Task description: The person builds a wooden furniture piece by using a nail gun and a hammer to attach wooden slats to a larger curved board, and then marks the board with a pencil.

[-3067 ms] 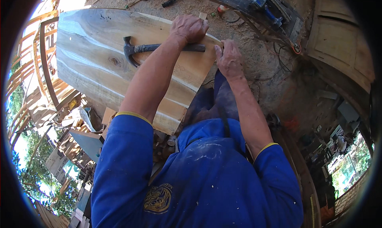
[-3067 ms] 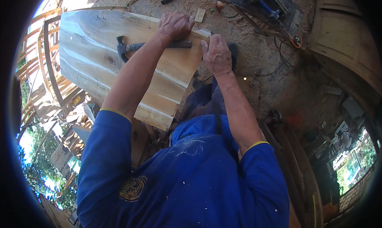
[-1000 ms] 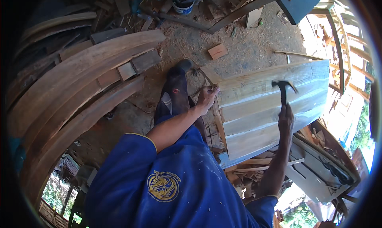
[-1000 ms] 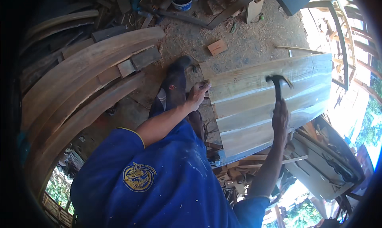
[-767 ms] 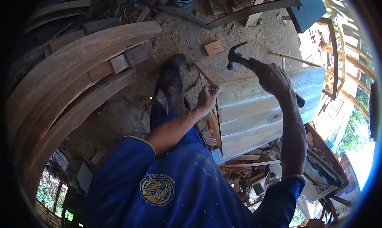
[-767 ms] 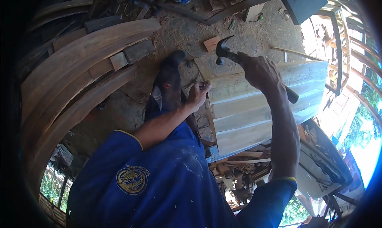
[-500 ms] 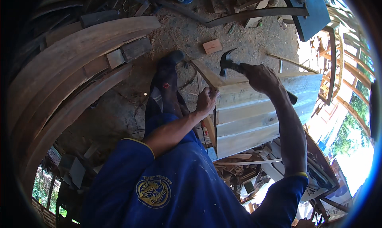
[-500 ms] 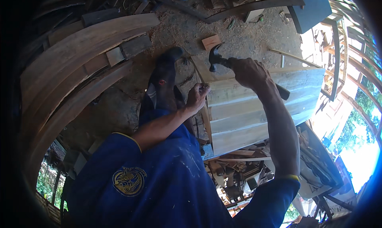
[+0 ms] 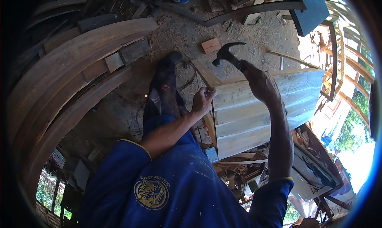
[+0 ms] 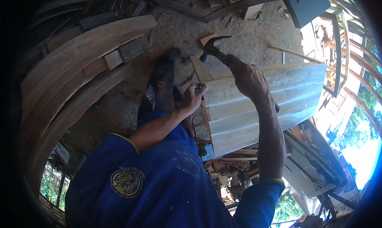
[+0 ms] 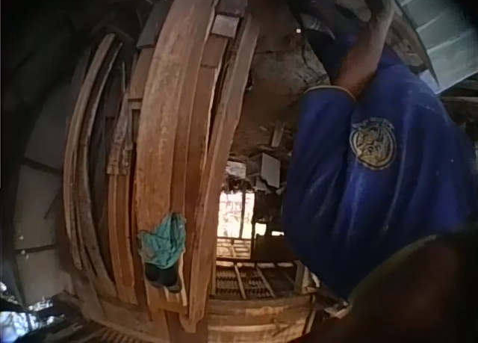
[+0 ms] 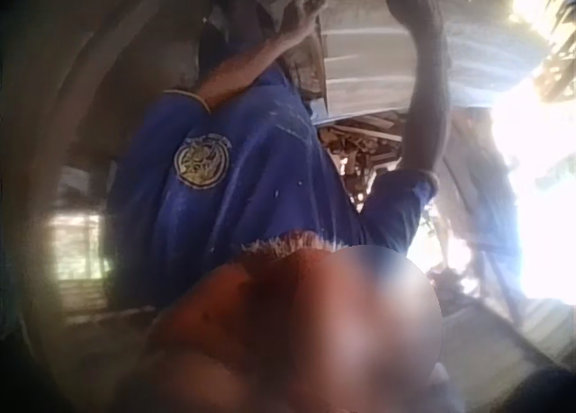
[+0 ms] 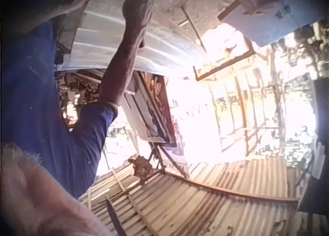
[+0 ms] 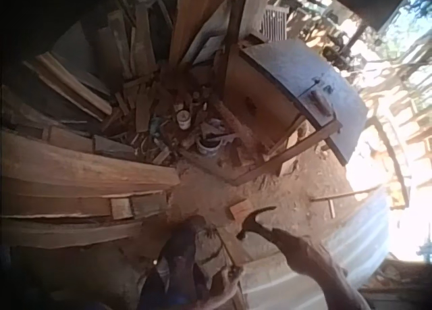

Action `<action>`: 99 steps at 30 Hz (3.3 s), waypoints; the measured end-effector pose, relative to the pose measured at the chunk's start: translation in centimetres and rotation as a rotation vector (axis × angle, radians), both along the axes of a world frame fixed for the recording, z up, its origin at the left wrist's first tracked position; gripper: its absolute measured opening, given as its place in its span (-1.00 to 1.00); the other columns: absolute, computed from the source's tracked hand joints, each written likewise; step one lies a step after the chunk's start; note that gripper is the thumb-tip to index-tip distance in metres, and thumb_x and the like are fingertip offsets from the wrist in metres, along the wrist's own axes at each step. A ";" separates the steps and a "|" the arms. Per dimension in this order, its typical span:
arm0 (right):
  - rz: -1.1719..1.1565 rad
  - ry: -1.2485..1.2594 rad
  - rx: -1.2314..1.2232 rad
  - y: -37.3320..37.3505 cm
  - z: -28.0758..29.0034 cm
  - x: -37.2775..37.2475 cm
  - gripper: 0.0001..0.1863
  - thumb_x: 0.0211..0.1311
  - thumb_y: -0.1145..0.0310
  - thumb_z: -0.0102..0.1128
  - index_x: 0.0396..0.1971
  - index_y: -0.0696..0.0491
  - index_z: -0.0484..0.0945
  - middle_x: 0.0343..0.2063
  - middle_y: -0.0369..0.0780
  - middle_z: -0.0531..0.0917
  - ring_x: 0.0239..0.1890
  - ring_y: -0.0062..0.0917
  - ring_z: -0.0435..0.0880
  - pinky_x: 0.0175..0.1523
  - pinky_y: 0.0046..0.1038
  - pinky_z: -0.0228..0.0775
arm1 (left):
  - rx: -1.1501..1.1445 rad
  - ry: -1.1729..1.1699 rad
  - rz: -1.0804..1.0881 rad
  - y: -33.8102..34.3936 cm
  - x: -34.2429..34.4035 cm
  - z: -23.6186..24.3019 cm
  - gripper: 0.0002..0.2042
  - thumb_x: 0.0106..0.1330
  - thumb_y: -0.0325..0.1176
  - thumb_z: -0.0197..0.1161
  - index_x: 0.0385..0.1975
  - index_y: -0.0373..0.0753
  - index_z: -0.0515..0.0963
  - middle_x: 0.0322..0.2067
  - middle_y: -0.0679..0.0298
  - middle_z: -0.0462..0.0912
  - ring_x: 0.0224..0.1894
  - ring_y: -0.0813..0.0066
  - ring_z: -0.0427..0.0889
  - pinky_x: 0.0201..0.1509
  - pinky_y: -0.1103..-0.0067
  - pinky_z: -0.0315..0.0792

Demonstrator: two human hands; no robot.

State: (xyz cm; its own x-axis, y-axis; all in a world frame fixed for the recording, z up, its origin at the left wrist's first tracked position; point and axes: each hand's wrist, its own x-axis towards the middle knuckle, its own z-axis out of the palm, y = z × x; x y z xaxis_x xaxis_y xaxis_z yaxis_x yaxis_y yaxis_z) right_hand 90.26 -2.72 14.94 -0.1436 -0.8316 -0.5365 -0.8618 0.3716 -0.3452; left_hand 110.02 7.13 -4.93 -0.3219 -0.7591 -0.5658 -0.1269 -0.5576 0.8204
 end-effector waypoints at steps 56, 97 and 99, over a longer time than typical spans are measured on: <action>-2.357 0.476 0.174 44.1 -14.7 20.5 -0.43 0.15 0.10 0.36 0.13 0.10 0.60 -0.04 -0.04 0.71 0.01 -0.19 0.69 0.17 -0.21 0.48 | -0.752 -0.114 -1.245 -11.7 -2.6 4.0 -0.60 0.11 -0.37 0.45 -0.05 -0.38 0.59 -0.15 -0.06 0.56 -0.06 -0.06 0.58 0.08 0.26 0.48; -2.863 0.123 -0.741 46.2 -17.7 19.9 -0.49 -0.04 0.34 0.57 -0.01 0.11 0.69 -0.23 -0.14 0.78 -0.25 -0.43 0.77 -0.07 -0.36 0.61 | -1.405 0.725 -1.978 17.8 -17.2 13.8 -0.69 0.30 -0.36 0.30 0.01 -0.30 0.58 0.02 -0.01 0.54 0.11 -0.02 0.48 0.23 0.21 0.37; -2.890 0.116 -0.834 47.0 -18.4 20.6 -0.49 -0.03 0.35 0.56 -0.01 0.13 0.67 -0.25 -0.13 0.78 -0.30 -0.42 0.77 -0.11 -0.35 0.61 | -1.439 0.843 -2.203 24.6 -16.9 11.8 -0.70 0.35 -0.29 0.24 0.01 -0.26 0.60 0.04 0.04 0.55 0.12 0.02 0.49 0.26 0.20 0.35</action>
